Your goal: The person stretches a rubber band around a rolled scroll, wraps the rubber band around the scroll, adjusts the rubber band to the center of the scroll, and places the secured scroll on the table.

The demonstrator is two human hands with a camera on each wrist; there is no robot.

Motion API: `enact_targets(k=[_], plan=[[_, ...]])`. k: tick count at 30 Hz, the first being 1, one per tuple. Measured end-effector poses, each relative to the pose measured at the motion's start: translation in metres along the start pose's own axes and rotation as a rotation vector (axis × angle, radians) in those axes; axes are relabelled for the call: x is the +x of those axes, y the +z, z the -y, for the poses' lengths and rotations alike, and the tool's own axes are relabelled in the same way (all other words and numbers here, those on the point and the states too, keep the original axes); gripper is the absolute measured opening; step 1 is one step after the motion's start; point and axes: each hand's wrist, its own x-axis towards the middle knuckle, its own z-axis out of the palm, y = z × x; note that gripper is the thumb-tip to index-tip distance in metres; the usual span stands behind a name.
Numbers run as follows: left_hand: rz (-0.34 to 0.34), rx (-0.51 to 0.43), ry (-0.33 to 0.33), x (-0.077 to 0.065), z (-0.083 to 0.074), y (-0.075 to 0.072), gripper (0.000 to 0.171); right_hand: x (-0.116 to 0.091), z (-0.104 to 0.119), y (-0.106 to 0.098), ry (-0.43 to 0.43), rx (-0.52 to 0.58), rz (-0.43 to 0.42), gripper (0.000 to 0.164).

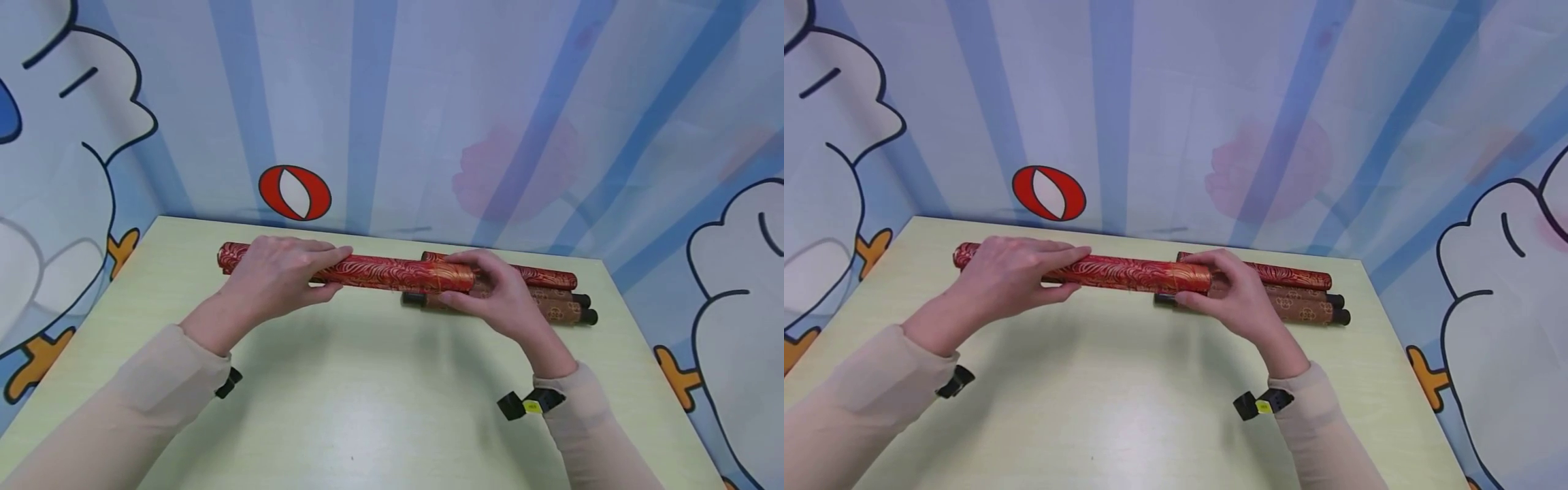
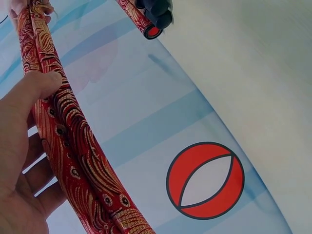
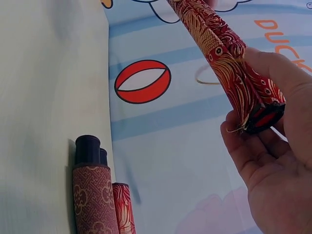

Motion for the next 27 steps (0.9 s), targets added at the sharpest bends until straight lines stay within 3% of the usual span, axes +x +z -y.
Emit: enact_targets(k=[11,18,23,27], plan=[[-0.005,0.008,-0.006,0.001,0.001,0.000,0.046,-0.001,0.001,-0.009,-0.176,-0.101,-0.109,0.046],[-0.013,0.024,-0.020,0.004,-0.001,0.002,0.046,-0.009,0.013,-0.018,-0.360,-0.298,-0.314,0.040],[-0.014,0.045,-0.033,0.006,-0.003,0.003,0.044,-0.013,0.019,-0.012,-0.495,-0.401,-0.385,0.056],[-0.023,0.058,-0.038,0.009,-0.005,0.003,0.043,-0.014,0.016,0.000,-0.556,-0.452,-0.352,0.033]])
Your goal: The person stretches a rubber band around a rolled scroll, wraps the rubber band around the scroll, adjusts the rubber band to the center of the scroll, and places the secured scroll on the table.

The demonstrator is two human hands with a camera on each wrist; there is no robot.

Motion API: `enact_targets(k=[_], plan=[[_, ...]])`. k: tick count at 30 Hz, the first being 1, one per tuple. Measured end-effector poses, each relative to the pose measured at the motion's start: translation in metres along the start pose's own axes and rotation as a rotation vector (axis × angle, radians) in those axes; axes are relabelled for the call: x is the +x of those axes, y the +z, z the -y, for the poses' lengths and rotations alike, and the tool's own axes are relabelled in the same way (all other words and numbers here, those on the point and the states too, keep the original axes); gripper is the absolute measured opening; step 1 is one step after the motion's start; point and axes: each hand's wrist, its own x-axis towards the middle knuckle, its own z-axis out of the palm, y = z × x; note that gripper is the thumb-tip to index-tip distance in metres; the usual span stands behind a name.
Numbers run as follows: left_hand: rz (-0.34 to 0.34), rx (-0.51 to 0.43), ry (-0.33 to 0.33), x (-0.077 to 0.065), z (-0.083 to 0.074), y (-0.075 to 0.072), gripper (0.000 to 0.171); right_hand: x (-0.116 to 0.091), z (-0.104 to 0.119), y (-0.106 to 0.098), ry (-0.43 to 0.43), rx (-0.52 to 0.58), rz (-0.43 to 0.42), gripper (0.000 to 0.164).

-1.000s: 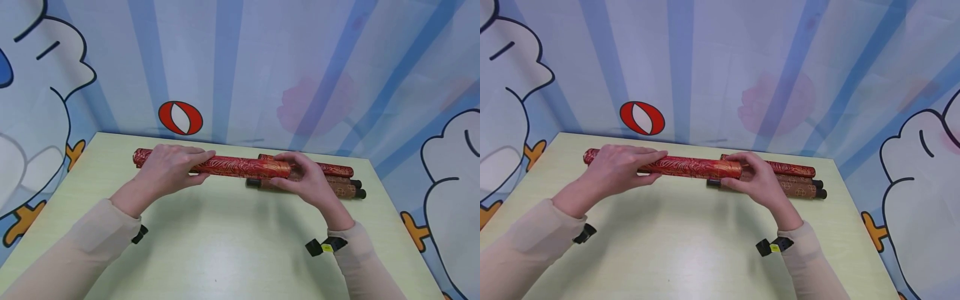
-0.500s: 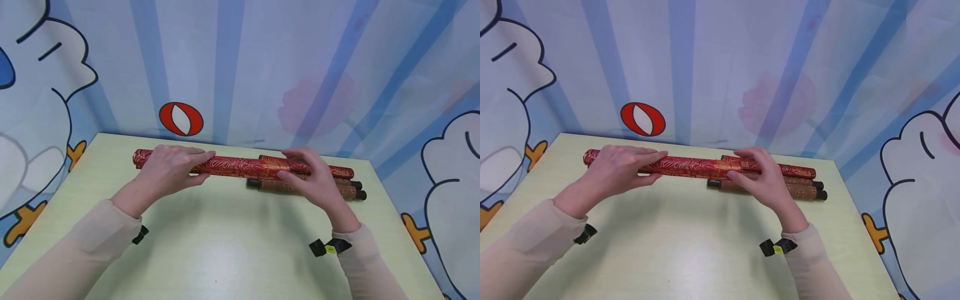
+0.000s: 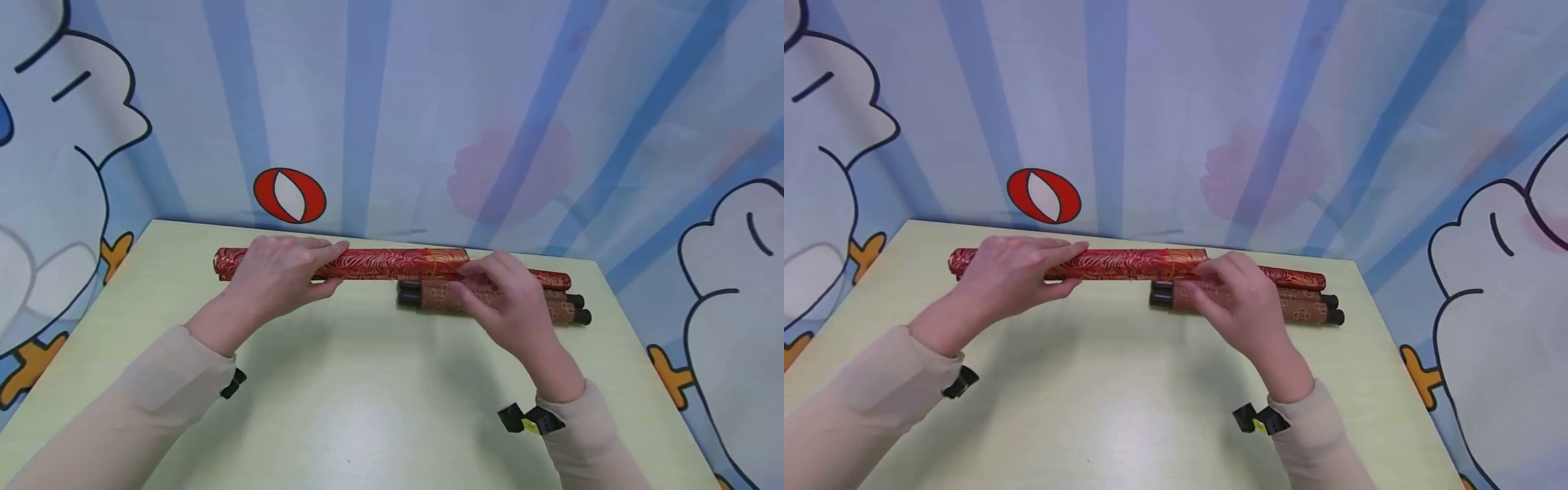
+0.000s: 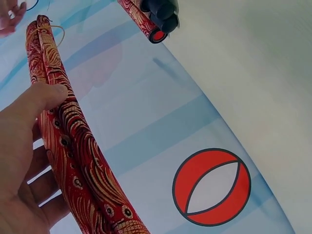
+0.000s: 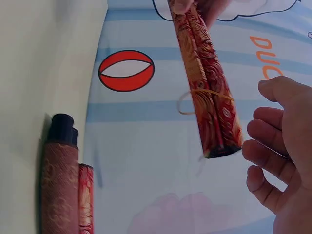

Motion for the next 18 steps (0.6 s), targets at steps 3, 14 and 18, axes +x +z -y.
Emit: enact_targets(k=[3,14,18], plan=[[0.007,-0.006,-0.012,0.001,-0.001,0.000,0.044,-0.002,0.002,0.011,-0.019,-0.045,0.010,0.016],[0.048,-0.013,-0.065,0.002,-0.009,0.001,0.046,0.004,0.002,0.042,-0.003,-0.220,-0.062,0.021],[0.013,-0.013,-0.063,0.003,-0.012,0.004,0.043,0.008,0.002,0.044,-0.001,-0.291,-0.087,0.024]])
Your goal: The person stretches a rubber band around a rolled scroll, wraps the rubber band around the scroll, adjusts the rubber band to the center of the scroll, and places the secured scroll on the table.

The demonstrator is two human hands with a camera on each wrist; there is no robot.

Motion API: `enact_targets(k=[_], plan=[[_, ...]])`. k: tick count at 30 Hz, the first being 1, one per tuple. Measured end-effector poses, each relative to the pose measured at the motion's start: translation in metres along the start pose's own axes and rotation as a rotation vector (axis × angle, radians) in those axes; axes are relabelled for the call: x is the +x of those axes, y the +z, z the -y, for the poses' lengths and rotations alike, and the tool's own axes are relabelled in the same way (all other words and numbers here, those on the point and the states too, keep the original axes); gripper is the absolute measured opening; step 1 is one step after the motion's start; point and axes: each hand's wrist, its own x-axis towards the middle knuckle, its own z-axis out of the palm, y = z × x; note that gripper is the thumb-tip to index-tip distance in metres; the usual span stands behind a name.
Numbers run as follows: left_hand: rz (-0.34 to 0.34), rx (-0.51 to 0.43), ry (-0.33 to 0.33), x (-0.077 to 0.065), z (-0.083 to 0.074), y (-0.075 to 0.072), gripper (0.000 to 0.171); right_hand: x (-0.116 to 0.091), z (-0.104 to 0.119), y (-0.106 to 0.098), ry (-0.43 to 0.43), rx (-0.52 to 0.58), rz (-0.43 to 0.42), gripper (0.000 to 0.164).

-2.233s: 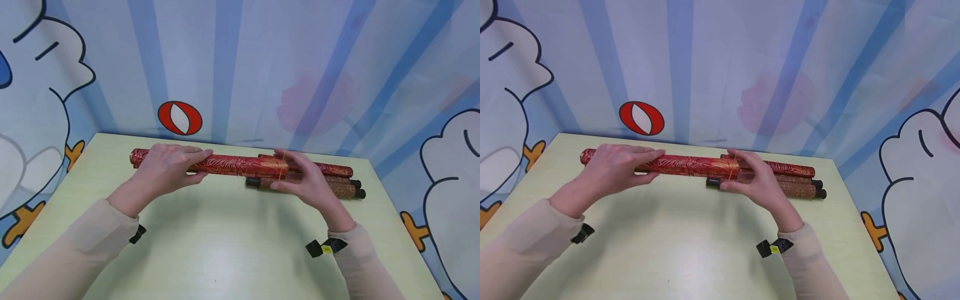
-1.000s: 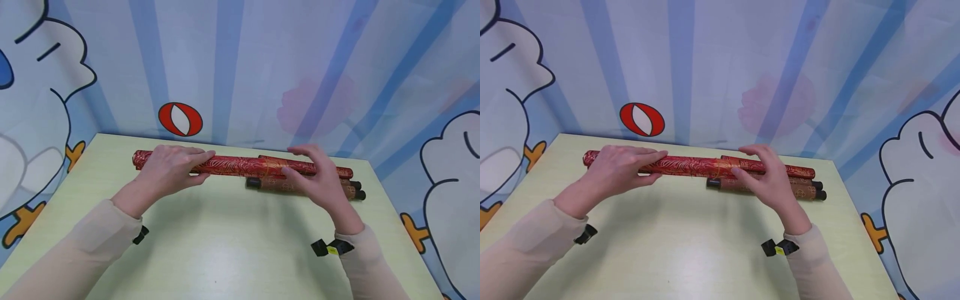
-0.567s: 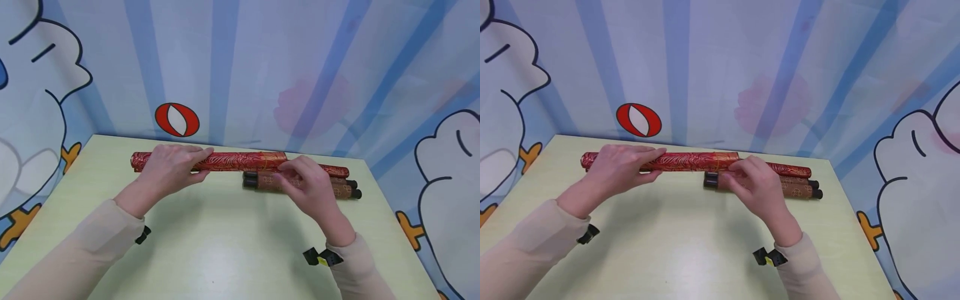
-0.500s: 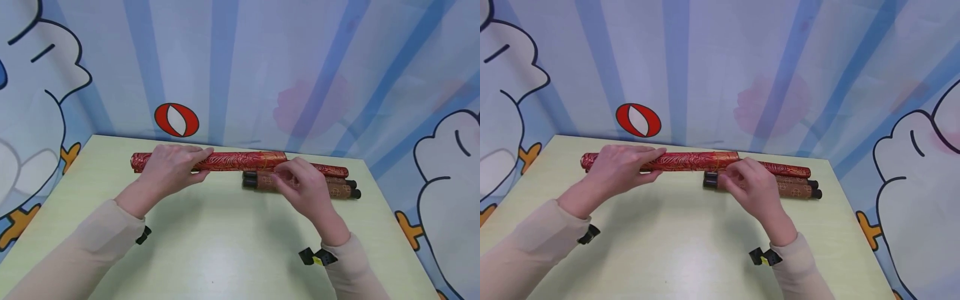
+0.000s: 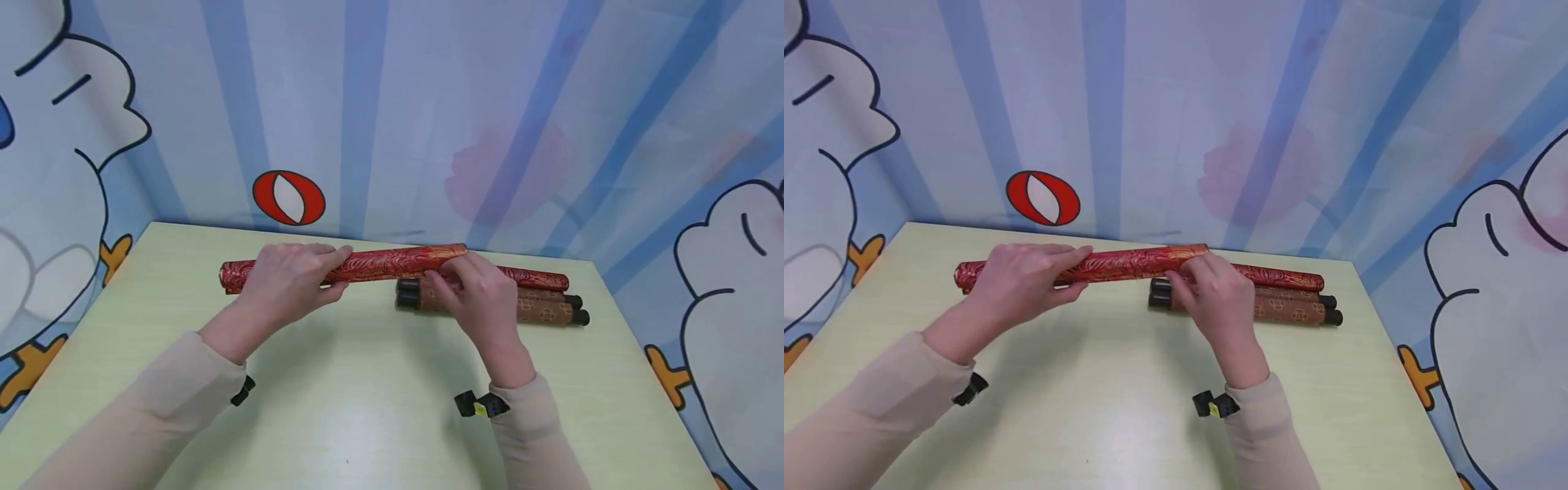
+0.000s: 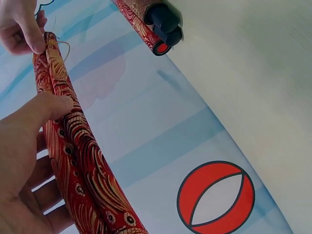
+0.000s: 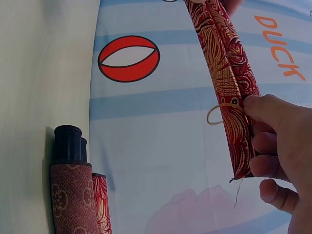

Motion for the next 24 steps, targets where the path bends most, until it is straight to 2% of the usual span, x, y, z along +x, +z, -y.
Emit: enact_targets(k=[4,10,16,24], plan=[[-0.019,0.006,-0.002,0.001,-0.003,0.002,0.040,0.001,-0.001,0.002,0.016,-0.020,-0.018,0.022],[-0.036,0.010,-0.020,0.002,-0.005,0.003,0.041,0.000,-0.001,0.011,0.042,0.026,-0.072,0.017],[-0.043,0.007,-0.031,0.002,-0.006,0.005,0.042,-0.002,0.000,0.017,0.079,0.045,-0.079,0.015],[-0.048,0.016,-0.019,0.000,-0.005,0.007,0.039,-0.005,0.001,0.024,0.086,0.038,-0.096,0.015]])
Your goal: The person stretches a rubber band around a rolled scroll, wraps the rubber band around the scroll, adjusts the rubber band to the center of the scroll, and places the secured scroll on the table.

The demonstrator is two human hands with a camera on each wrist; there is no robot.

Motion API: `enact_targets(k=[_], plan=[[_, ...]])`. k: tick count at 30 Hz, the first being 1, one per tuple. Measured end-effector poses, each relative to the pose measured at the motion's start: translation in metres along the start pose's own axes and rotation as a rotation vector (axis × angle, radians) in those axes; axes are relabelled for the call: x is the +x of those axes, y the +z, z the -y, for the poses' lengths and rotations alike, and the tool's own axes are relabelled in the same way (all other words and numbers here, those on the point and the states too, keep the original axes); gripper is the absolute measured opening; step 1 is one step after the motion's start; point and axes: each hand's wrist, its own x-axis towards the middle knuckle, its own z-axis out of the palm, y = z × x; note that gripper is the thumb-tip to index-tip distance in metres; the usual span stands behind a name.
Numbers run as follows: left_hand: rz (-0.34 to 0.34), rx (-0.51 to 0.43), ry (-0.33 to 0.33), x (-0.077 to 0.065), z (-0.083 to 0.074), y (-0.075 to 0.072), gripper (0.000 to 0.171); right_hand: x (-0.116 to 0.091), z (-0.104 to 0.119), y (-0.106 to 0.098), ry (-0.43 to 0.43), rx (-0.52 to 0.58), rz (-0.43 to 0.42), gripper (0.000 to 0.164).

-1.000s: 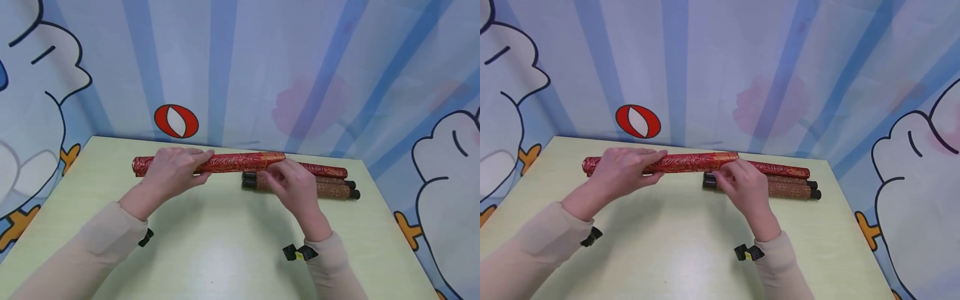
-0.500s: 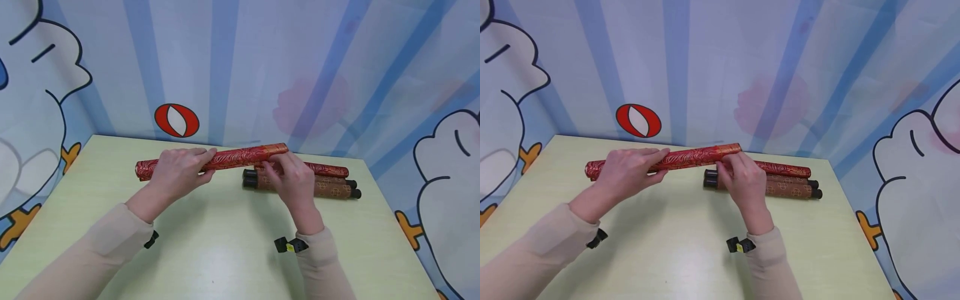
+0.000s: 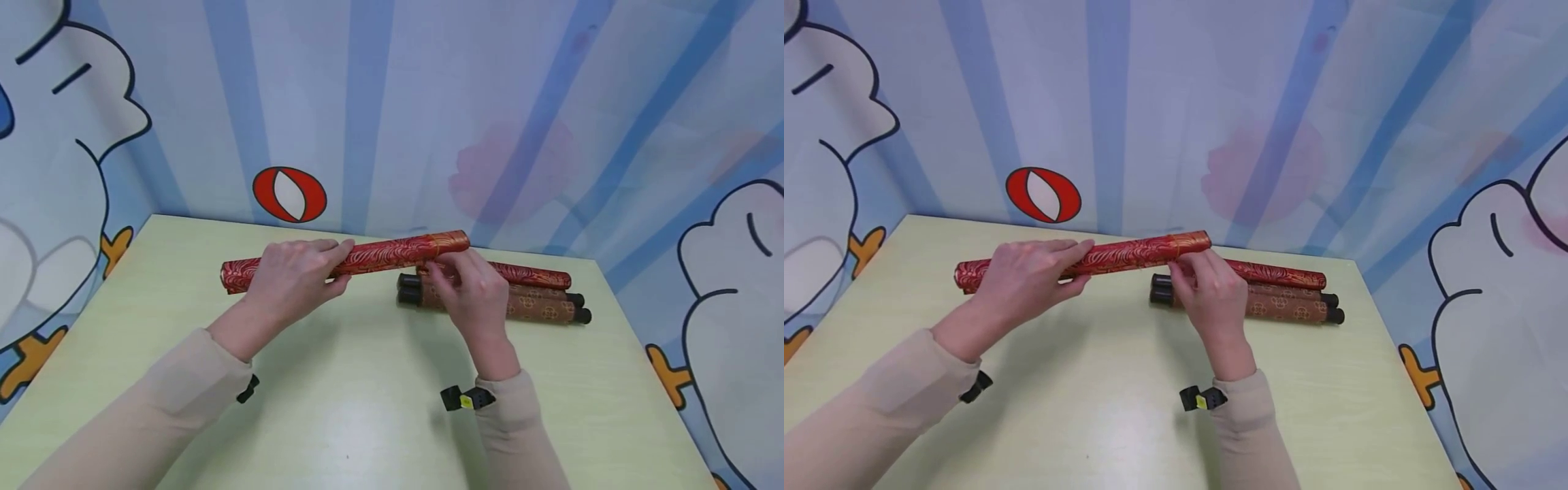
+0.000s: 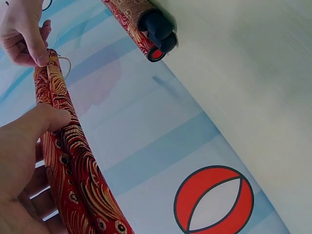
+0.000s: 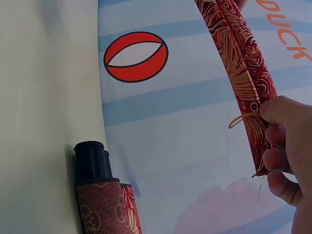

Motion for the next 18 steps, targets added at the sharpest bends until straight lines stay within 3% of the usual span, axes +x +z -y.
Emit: enact_targets(k=[8,18], plan=[[-0.012,0.007,0.014,0.001,-0.001,-0.001,0.038,-0.002,0.003,0.006,0.063,0.148,-0.017,0.007],[0.025,0.019,-0.006,0.002,-0.003,-0.004,0.034,-0.005,0.014,0.000,0.222,0.623,-0.067,0.004]])
